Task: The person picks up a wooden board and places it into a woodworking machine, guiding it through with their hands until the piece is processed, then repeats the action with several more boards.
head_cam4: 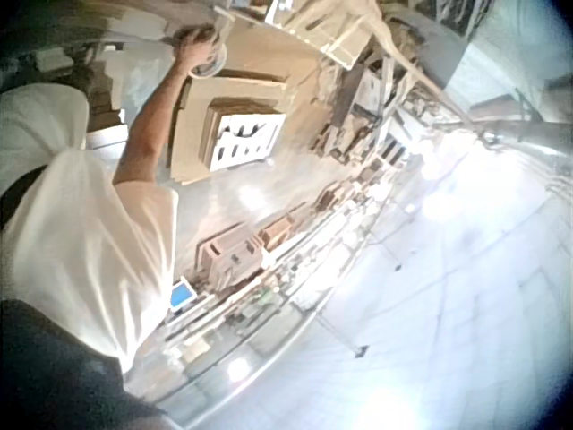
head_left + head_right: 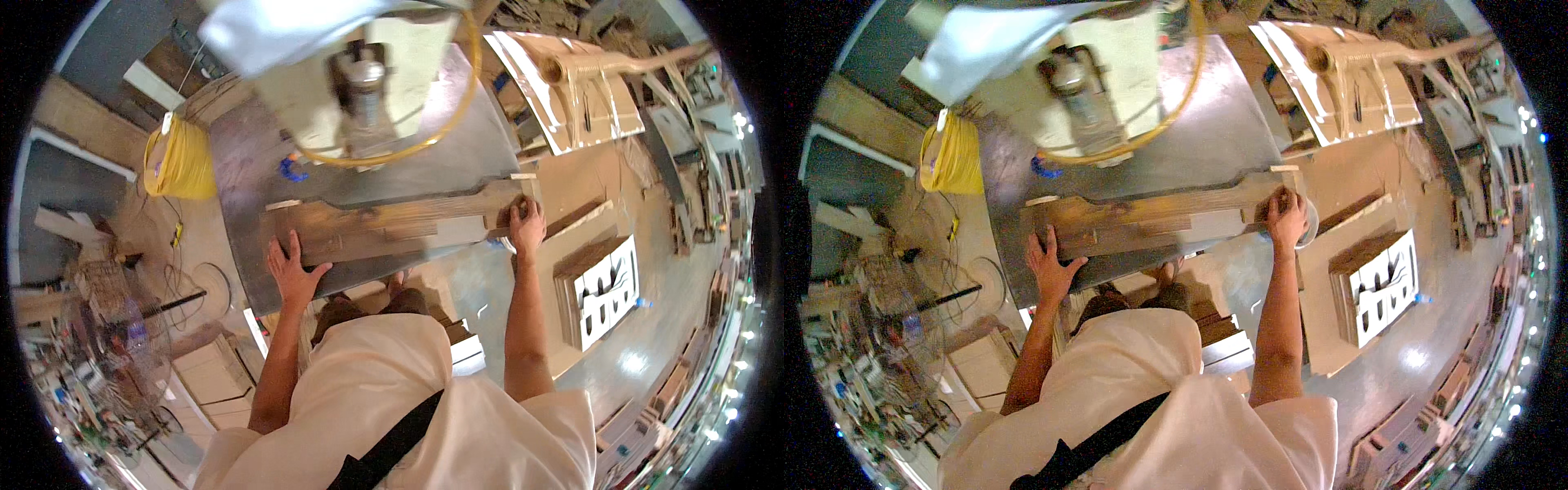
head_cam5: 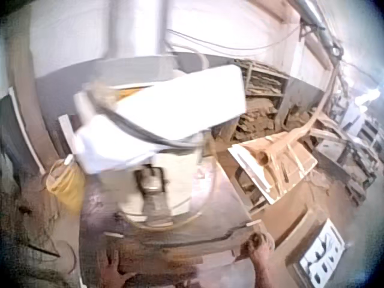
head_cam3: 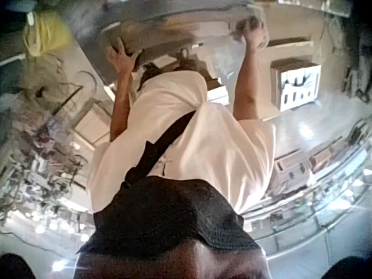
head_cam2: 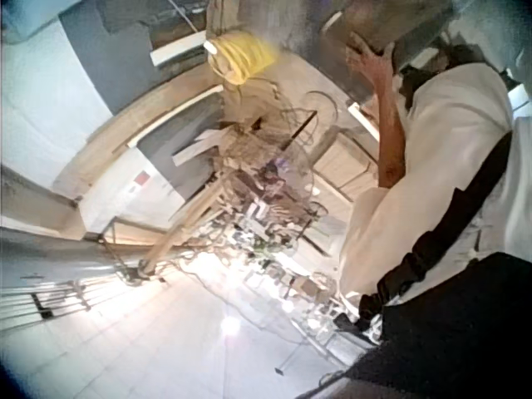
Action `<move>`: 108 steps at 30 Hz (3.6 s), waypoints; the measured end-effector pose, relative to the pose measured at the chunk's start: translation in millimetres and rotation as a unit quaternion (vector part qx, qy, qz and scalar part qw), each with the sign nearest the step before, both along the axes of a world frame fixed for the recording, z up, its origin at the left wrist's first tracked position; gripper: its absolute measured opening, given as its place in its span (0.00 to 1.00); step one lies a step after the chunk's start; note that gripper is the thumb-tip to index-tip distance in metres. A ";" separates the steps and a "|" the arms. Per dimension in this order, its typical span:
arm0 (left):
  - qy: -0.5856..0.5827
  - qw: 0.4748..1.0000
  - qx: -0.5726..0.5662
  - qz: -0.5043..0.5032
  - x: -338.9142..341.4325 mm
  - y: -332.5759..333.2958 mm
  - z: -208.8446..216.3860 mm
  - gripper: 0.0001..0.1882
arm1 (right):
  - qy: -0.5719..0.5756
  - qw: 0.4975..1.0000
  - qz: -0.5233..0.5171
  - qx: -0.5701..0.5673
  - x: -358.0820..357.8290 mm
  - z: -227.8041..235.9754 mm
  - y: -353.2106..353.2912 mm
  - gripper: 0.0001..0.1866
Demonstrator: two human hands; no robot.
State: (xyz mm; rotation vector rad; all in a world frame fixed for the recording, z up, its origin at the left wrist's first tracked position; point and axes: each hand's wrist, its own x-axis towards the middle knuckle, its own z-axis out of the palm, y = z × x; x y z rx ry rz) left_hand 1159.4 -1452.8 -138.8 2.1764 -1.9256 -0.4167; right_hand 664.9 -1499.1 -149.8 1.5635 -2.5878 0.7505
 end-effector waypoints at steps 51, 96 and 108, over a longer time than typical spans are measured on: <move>0.003 0.987 0.039 0.156 165.0 87.8 10.6 0.58 | 0.021 0.968 0.249 0.007 215.0 -13.6 -105.6 0.52; -0.003 0.895 0.021 0.446 -100.6 177.5 22.8 0.52 | 0.149 0.863 0.482 0.015 142.2 -28.3 -210.1 0.36; 0.013 0.891 -0.004 0.454 -111.8 164.2 21.9 0.51 | -0.068 0.852 0.440 0.275 157.4 18.9 -212.1 0.36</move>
